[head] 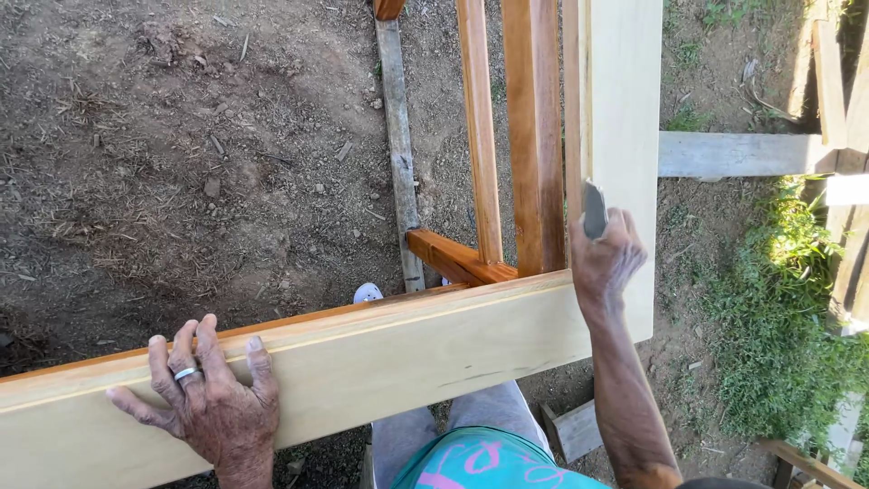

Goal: Sanding the surfaces of a wooden frame with a small piece of sandpaper.

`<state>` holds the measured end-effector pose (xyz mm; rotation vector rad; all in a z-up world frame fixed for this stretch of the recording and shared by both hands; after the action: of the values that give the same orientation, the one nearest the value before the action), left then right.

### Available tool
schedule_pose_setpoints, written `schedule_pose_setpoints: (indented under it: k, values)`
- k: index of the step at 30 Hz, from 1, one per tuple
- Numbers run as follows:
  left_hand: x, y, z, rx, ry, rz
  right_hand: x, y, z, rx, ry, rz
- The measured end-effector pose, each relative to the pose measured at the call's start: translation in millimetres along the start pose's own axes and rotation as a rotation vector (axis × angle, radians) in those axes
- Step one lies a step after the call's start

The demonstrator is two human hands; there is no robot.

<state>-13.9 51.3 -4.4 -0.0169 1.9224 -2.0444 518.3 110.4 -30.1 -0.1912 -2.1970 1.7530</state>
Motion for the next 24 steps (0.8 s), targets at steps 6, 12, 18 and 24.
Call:
schedule_pose_setpoints:
  k: [6,12,18,24]
  values:
    - [3.7,4.6,3.7,-0.01,0.009,-0.067,8.8,55.6,-136.7,0.082,0.1,-0.197]
    - [-9.1,-13.1,-5.0,0.006,-0.025,0.1,-3.9,80.6,-216.4,0.018,-0.074,-0.187]
    - [-3.8,-6.6,-3.4,-0.006,0.006,0.06,0.0,-8.6,-93.4,0.206,0.088,-0.405]
    - [9.8,6.1,4.1,-0.016,0.041,-0.011,-26.9,-39.0,24.3,0.233,0.258,-0.366]
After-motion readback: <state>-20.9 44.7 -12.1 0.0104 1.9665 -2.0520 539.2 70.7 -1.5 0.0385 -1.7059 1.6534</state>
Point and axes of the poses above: each hand's wrist, its own z-axis away from the middle knuckle, its own y-axis out of the palm, x = y × z, the point moved 5 cm from there along -z, towards the middle knuckle, and after that the axes turned 2 degrees about -z, right-handed, at the moved point
